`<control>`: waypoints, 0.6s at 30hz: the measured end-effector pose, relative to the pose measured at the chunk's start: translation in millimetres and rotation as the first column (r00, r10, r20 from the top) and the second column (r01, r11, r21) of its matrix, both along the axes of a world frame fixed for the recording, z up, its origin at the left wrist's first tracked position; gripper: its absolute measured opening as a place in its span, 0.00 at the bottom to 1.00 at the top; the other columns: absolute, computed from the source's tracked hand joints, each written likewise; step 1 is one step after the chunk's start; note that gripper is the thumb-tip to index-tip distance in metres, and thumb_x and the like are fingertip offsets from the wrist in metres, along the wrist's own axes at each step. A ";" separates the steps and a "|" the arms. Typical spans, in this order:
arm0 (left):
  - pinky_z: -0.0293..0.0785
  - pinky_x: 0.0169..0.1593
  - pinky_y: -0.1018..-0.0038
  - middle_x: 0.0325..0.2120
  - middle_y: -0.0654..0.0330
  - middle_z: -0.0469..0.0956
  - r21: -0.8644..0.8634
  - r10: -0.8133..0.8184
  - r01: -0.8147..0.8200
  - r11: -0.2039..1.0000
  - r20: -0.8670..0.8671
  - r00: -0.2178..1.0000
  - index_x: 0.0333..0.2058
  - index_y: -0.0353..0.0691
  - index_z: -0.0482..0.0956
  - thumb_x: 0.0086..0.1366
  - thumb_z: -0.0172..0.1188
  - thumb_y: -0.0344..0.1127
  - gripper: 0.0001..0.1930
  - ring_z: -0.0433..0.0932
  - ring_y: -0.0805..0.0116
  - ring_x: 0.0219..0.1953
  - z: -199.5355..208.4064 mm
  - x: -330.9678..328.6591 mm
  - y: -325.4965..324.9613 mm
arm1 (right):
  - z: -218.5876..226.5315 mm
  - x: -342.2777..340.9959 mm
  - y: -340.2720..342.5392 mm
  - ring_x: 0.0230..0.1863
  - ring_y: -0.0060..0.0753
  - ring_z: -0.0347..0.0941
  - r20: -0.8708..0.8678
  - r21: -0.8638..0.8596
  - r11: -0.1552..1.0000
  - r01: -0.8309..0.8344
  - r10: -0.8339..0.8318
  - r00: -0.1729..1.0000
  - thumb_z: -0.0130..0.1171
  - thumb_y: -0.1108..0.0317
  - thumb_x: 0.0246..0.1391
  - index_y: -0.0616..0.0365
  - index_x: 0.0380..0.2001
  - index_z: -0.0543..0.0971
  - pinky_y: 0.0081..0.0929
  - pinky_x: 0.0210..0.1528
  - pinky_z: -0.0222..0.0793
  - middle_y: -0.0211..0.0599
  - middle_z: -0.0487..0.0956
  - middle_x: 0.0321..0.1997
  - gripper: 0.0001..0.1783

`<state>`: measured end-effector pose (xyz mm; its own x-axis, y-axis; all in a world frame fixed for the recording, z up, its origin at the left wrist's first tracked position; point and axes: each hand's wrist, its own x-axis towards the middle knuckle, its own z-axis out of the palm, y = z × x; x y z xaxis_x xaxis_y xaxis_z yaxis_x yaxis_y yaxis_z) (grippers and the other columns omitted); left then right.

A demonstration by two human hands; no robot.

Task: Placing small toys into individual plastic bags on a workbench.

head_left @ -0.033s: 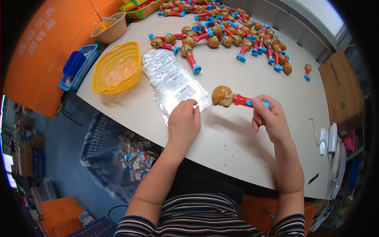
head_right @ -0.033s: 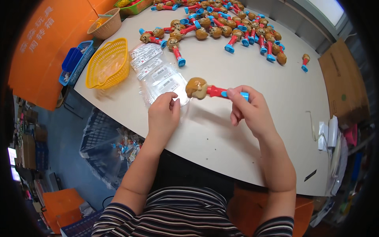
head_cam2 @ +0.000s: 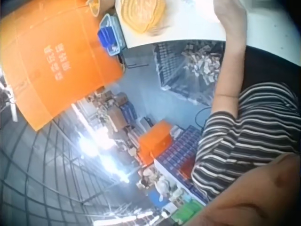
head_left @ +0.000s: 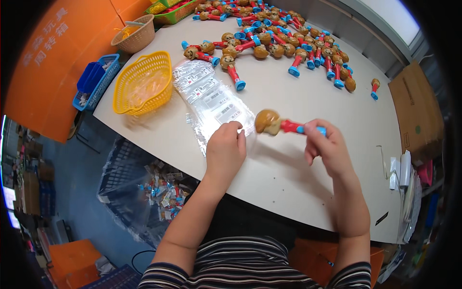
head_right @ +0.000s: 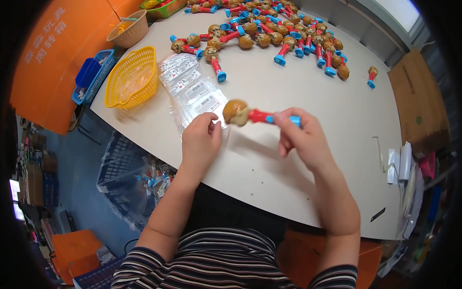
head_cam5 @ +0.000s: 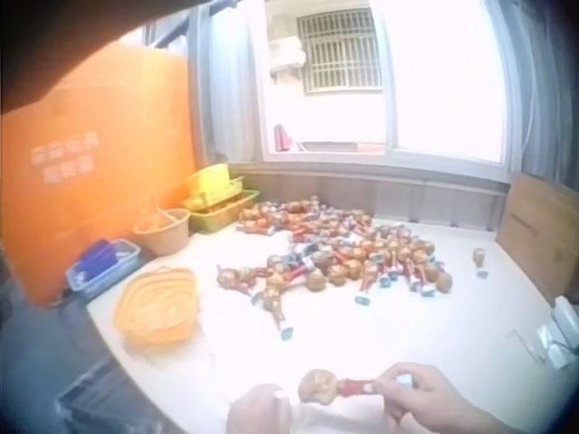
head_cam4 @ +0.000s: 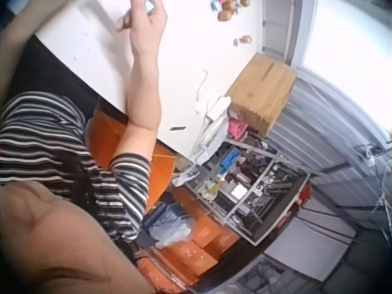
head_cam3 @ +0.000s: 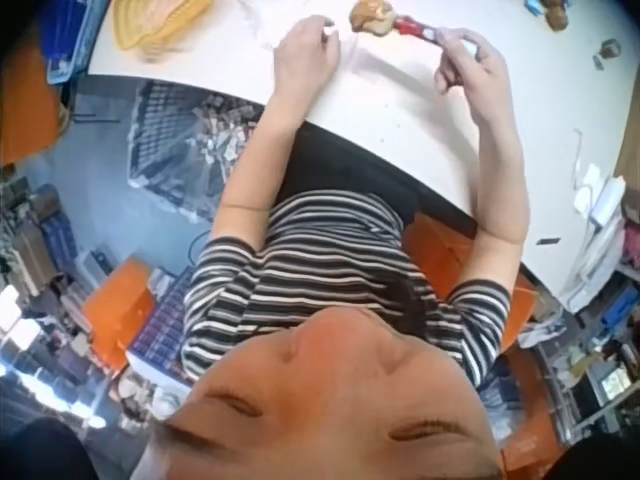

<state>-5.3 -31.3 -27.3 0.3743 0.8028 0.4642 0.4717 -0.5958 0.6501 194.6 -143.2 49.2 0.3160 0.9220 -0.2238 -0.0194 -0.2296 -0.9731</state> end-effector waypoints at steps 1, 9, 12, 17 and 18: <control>0.76 0.35 0.66 0.28 0.51 0.78 -0.001 -0.005 0.005 1.000 0.003 1.000 0.35 0.33 0.78 0.58 0.61 0.24 0.06 0.79 0.55 0.29 0.4 3.3 -0.3 | 0.4 -3.5 -4.0 0.14 0.21 0.66 -0.019 0.020 0.999 -0.033 0.033 0.999 0.56 0.58 0.66 0.58 0.34 0.74 0.21 0.18 0.63 0.25 0.67 0.16 0.14; 0.75 0.35 0.60 0.26 0.51 0.77 -0.005 -0.026 0.026 1.000 -0.063 0.998 0.32 0.36 0.75 0.55 0.63 0.24 0.07 0.78 0.51 0.30 -5.1 6.9 4.2 | -22.6 -20.6 3.1 0.15 0.22 0.69 -0.067 -0.034 0.999 0.012 -0.015 0.998 0.55 0.57 0.67 0.58 0.37 0.74 0.21 0.19 0.65 0.27 0.68 0.16 0.14; 0.75 0.35 0.61 0.26 0.51 0.78 -0.104 -0.039 0.039 0.994 -0.001 0.999 0.32 0.36 0.75 0.57 0.61 0.24 0.05 0.78 0.51 0.29 -3.3 3.9 7.7 | -29.4 -27.4 2.3 0.16 0.22 0.71 -0.001 -0.076 0.997 -0.031 0.031 1.000 0.55 0.57 0.67 0.60 0.38 0.75 0.20 0.19 0.64 0.27 0.69 0.16 0.15; 0.75 0.34 0.63 0.25 0.51 0.79 -0.215 -0.033 0.047 0.975 0.068 0.997 0.33 0.35 0.76 0.59 0.60 0.25 0.04 0.80 0.53 0.28 2.8 -2.8 12.7 | -28.1 -26.8 2.6 0.17 0.18 0.71 0.080 -0.094 0.996 0.004 0.004 0.997 0.57 0.56 0.66 0.62 0.39 0.76 0.18 0.20 0.64 0.27 0.72 0.17 0.17; 0.76 0.34 0.64 0.25 0.51 0.79 -0.284 -0.032 0.062 0.957 0.108 0.994 0.34 0.34 0.76 0.60 0.60 0.25 0.04 0.80 0.54 0.28 7.5 -3.6 12.8 | -28.7 -27.6 1.7 0.17 0.18 0.70 0.146 -0.089 0.996 -0.022 0.035 0.989 0.57 0.56 0.66 0.62 0.39 0.76 0.19 0.20 0.65 0.27 0.73 0.18 0.17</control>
<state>-8.9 -18.5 -19.7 0.3781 0.8900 0.2548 0.3704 -0.3976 0.8395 167.0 -141.5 20.5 0.3254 0.9100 -0.2569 0.1302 -0.3122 -0.9411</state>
